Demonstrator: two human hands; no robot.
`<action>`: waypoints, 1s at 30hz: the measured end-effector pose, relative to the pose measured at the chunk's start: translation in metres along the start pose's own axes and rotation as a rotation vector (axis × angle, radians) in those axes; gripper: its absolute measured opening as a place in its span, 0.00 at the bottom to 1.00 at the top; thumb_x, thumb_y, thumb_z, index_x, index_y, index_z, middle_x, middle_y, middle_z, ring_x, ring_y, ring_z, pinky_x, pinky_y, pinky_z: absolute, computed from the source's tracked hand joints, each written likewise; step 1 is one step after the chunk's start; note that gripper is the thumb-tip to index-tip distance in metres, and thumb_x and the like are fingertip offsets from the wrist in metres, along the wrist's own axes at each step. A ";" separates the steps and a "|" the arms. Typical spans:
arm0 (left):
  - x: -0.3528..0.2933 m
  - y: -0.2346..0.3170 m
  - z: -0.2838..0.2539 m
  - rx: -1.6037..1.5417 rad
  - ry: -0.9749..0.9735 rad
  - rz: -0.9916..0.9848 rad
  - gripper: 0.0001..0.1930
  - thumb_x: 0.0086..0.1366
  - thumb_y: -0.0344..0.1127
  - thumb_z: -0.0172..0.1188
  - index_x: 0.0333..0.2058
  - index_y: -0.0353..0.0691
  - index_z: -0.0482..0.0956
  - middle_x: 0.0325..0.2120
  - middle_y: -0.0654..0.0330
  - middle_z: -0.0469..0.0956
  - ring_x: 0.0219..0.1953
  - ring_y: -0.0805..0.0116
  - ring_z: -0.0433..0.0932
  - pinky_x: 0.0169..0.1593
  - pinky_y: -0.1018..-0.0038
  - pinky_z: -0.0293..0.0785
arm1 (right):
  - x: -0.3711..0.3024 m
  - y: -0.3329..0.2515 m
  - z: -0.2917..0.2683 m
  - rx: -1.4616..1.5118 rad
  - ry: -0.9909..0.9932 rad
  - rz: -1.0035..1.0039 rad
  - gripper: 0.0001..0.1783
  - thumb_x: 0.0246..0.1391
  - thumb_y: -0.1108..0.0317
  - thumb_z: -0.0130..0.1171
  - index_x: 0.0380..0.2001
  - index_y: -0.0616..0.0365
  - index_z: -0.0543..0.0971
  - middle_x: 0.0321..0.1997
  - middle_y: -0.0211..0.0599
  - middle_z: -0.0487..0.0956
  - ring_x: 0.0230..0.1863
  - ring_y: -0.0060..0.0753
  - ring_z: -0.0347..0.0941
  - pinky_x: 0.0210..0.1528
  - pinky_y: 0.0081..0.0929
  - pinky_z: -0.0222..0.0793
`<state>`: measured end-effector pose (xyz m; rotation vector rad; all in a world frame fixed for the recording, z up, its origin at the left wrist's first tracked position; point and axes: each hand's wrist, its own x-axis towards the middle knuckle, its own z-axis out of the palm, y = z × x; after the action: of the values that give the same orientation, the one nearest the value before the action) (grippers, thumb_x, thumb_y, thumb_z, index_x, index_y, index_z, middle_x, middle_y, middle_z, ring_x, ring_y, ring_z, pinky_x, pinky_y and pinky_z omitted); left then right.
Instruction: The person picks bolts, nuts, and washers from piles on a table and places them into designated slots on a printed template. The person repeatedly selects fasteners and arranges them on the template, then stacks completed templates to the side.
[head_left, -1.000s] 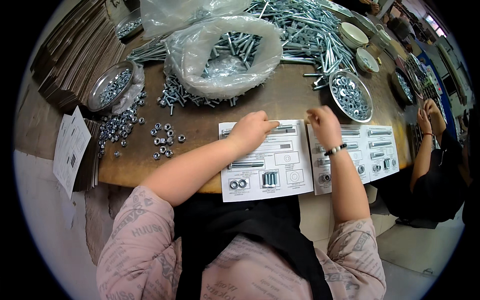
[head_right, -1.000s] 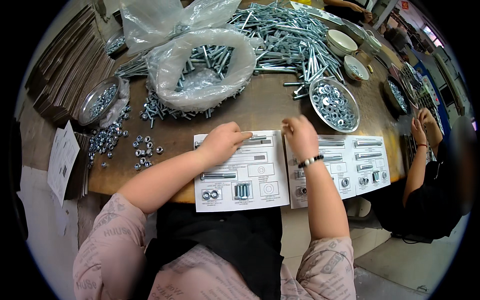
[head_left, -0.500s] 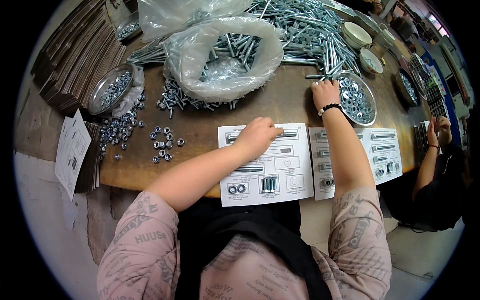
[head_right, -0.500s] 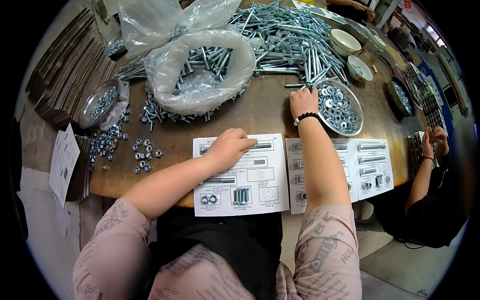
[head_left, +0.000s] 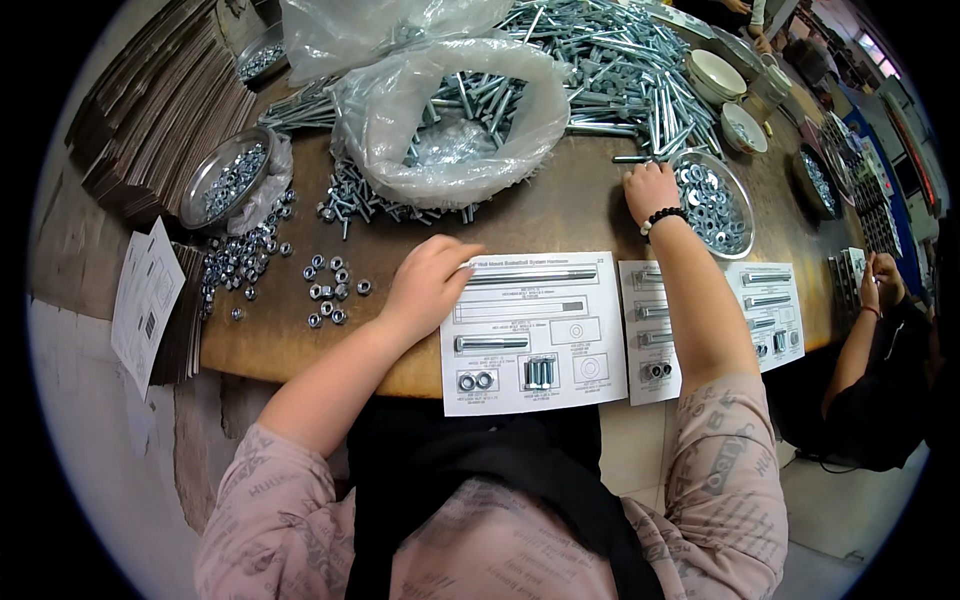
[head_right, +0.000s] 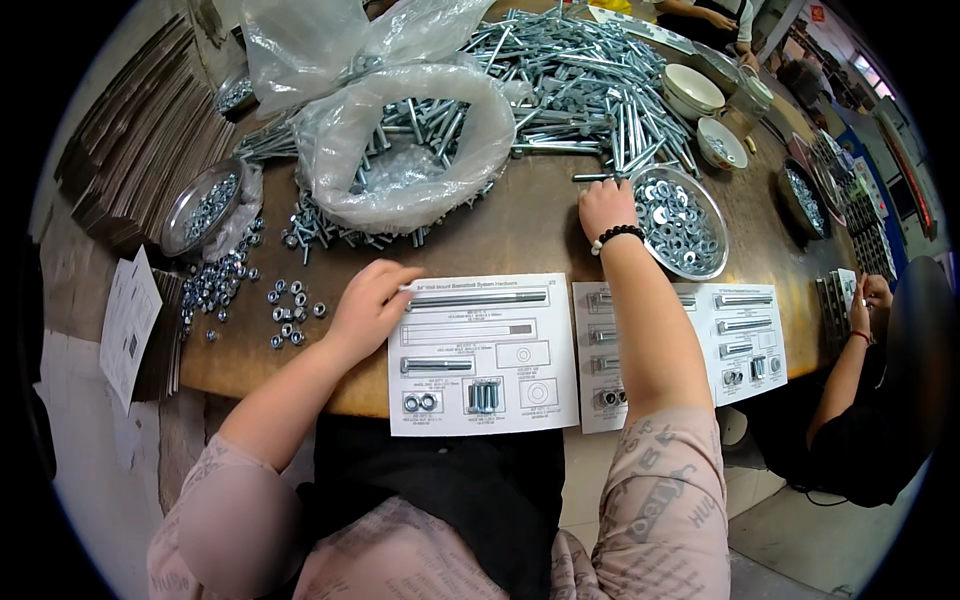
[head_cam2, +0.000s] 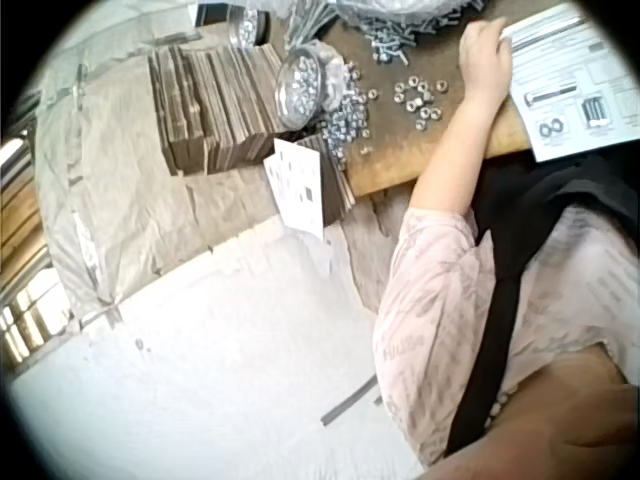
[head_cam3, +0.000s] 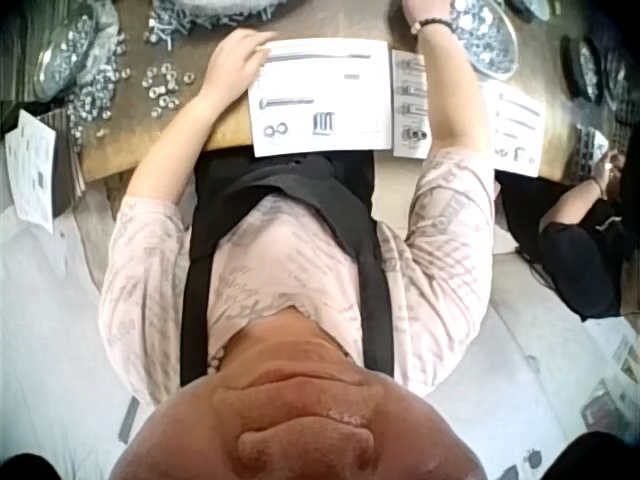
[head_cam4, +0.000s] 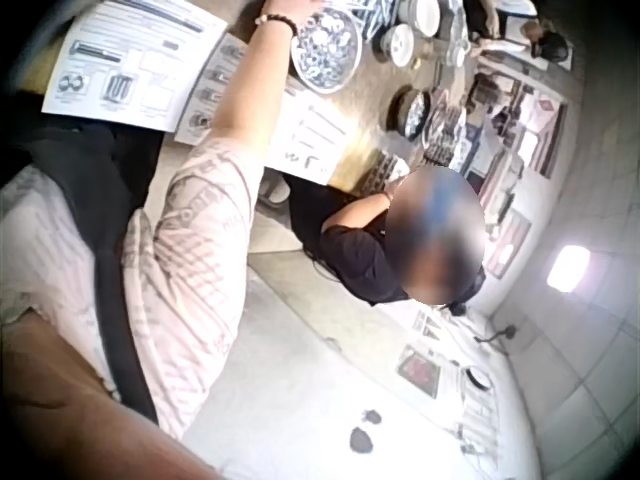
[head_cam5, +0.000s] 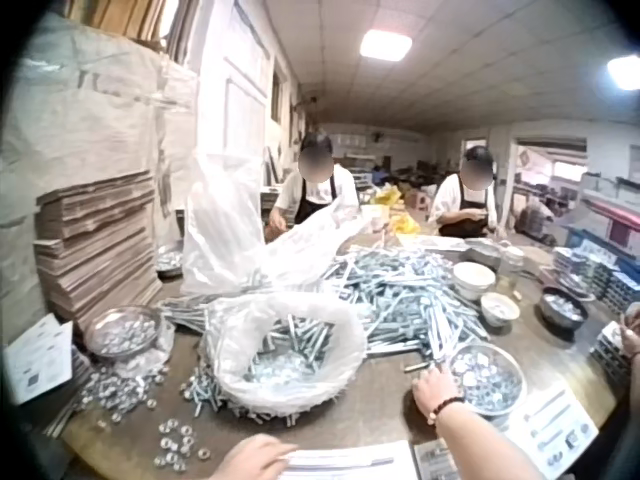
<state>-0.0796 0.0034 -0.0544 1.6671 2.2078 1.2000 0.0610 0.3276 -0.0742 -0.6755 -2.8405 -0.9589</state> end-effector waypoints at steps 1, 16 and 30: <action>-0.007 0.001 -0.006 -0.015 0.023 -0.011 0.12 0.54 0.28 0.55 0.39 0.38 0.76 0.32 0.55 0.73 0.37 0.58 0.72 0.42 0.68 0.68 | 0.000 0.002 0.003 0.020 -0.004 0.018 0.10 0.52 0.67 0.45 0.25 0.49 0.77 0.29 0.29 0.76 0.36 0.30 0.72 0.41 0.31 0.60; -0.067 -0.005 -0.037 -0.056 0.113 -0.157 0.11 0.54 0.24 0.53 0.37 0.34 0.76 0.30 0.55 0.73 0.34 0.61 0.72 0.39 0.72 0.68 | 0.055 -0.002 0.013 0.057 -0.140 0.122 0.13 0.51 0.65 0.45 0.28 0.51 0.81 0.39 0.31 0.73 0.45 0.32 0.67 0.41 0.31 0.63; -0.063 -0.005 -0.030 -0.091 0.138 -0.138 0.12 0.54 0.24 0.53 0.39 0.35 0.75 0.32 0.56 0.73 0.35 0.63 0.72 0.39 0.74 0.68 | 0.026 0.007 -0.108 0.832 0.608 0.261 0.08 0.49 0.69 0.54 0.34 0.58 0.71 0.26 0.41 0.76 0.23 0.40 0.75 0.23 0.31 0.70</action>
<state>-0.0751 -0.0666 -0.0588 1.4135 2.2661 1.3931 0.0325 0.2786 0.0220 -0.5022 -2.2093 0.0952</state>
